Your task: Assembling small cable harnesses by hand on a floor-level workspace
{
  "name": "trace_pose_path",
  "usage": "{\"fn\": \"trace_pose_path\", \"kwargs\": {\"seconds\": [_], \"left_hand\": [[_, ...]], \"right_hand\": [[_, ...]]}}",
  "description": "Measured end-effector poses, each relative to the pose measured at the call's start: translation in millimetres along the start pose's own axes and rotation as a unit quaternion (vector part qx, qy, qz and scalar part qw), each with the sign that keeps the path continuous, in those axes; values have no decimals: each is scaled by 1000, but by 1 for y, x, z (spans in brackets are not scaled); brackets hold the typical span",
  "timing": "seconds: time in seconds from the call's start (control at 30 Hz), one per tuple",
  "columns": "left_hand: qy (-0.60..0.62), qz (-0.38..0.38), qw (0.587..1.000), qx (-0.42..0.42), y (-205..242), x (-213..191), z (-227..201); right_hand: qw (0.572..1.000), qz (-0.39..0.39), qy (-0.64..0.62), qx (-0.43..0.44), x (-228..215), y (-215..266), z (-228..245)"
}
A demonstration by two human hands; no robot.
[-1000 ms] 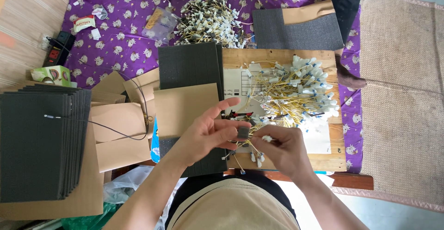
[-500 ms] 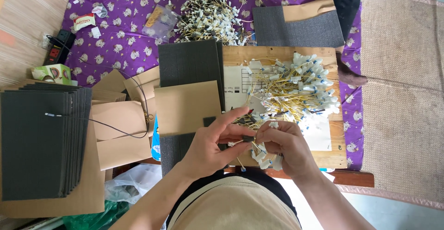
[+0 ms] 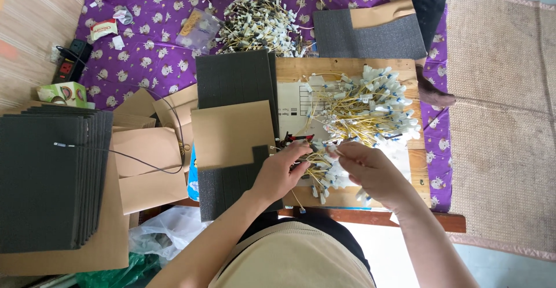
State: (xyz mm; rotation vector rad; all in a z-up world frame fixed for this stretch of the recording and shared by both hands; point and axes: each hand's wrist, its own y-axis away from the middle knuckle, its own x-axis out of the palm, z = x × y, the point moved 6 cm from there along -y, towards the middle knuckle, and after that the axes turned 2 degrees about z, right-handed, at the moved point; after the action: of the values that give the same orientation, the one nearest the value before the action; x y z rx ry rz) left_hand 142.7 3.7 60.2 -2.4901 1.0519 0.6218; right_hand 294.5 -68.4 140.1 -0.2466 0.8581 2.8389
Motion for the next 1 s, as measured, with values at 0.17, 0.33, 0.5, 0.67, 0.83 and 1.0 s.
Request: {"fn": "trace_pose_path", "kwargs": {"seconds": [0.17, 0.33, 0.5, 0.67, 0.83, 1.0], "left_hand": [[184, -25, 982, -47, -7, -33, -40], [150, -78, 985, -42, -13, -51, -24], [262, -162, 924, -227, -6, -48, 27], [282, -146, 911, -262, -3, -32, 56], [237, -52, 912, -331, 33, -39, 101], [-299, 127, 916, -233, 106, -120, 102]], "right_hand": [[998, 59, 2, 7, 21, -10, -3], [995, 97, 26, -6, 32, -46, -21], [986, -37, 143, -77, 20, -77, -9], [981, -53, 171, -78, 23, -93, -18], [974, -27, 220, -40, 24, -101, -39], [980, -23, 198, -14, 22, -104, -47]]}}
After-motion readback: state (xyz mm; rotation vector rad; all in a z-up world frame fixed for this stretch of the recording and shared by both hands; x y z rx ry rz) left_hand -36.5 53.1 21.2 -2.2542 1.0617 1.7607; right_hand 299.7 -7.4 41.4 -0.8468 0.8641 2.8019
